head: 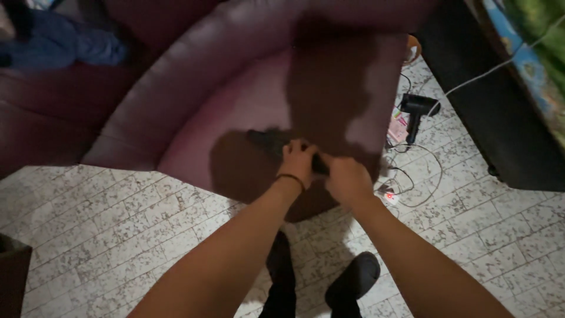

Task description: Vacuuming a purple armchair in a messy bedroom.

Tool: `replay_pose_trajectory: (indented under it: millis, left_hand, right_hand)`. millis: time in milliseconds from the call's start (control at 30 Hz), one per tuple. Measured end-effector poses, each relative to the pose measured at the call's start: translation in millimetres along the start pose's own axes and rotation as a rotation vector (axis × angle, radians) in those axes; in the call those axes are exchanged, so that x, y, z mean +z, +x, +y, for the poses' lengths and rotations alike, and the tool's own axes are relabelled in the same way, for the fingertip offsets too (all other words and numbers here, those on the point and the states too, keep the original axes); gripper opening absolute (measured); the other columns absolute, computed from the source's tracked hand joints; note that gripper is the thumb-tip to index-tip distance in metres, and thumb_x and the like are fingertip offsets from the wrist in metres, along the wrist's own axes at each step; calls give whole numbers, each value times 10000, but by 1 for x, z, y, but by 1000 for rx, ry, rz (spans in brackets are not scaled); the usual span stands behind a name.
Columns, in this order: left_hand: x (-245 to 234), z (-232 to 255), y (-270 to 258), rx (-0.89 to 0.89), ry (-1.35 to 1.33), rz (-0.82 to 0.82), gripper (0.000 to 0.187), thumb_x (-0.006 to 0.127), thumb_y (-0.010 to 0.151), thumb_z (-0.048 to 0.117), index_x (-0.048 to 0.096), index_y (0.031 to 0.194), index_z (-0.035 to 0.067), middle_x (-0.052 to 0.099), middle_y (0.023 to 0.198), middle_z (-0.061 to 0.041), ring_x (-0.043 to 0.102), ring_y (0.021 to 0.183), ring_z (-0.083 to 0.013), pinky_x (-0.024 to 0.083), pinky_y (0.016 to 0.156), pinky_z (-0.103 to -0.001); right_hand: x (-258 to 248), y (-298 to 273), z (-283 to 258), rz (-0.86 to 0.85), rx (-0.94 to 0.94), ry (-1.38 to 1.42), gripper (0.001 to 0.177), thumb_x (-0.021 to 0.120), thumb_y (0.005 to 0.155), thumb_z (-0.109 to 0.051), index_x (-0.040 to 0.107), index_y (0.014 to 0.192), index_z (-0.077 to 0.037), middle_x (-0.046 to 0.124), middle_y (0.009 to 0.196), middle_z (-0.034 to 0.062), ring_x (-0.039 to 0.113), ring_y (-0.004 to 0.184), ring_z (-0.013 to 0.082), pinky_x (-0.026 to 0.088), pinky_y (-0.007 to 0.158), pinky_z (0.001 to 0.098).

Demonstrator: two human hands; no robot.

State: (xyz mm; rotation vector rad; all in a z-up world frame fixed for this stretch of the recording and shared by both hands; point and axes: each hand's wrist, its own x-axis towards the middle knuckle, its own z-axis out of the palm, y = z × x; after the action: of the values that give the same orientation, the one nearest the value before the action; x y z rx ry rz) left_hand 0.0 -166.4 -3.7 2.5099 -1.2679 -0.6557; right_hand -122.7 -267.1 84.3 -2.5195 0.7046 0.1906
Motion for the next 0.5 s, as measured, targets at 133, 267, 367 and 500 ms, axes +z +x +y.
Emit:
replay_pose_trajectory:
  millis: [133, 267, 367, 500]
  left_hand:
    - [-35, -17, -8, -27, -139, 23, 697, 949, 638, 228, 646, 1264, 208, 454, 1432, -147, 376, 1320, -488, 406, 1105, -538]
    - [-35, -36, -2, -4, -170, 27, 686, 949, 629, 197, 659, 1251, 196, 460, 1426, -150, 382, 1312, -492, 408, 1102, -545]
    - [-38, -37, 0, -15, -192, 17, 670, 940, 635, 170, 661, 1244, 188, 450, 1439, -154, 362, 1329, -503, 412, 1086, -552]
    - [-40, -30, -2, -16, -160, 23, 656, 932, 652, 184, 653, 1246, 182, 463, 1433, -155, 372, 1351, -485, 391, 1137, -547]
  right_hand:
    - [0, 17, -37, -55, 24, -73, 644, 715, 788, -103, 601, 1405, -251, 737, 967, 218, 714, 926, 400, 580, 845, 506]
    - [11, 28, -42, -69, 42, -149, 595, 697, 807, -83, 632, 1373, -253, 750, 1011, 176, 726, 975, 358, 584, 885, 479]
    - [9, 32, -48, -108, 91, -145, 583, 696, 820, -89, 626, 1378, -240, 743, 1040, 175, 726, 988, 356, 585, 889, 478]
    - [7, 29, -43, -52, 58, -67, 619, 706, 790, -94, 624, 1382, -255, 742, 1020, 193, 713, 985, 372, 571, 879, 501]
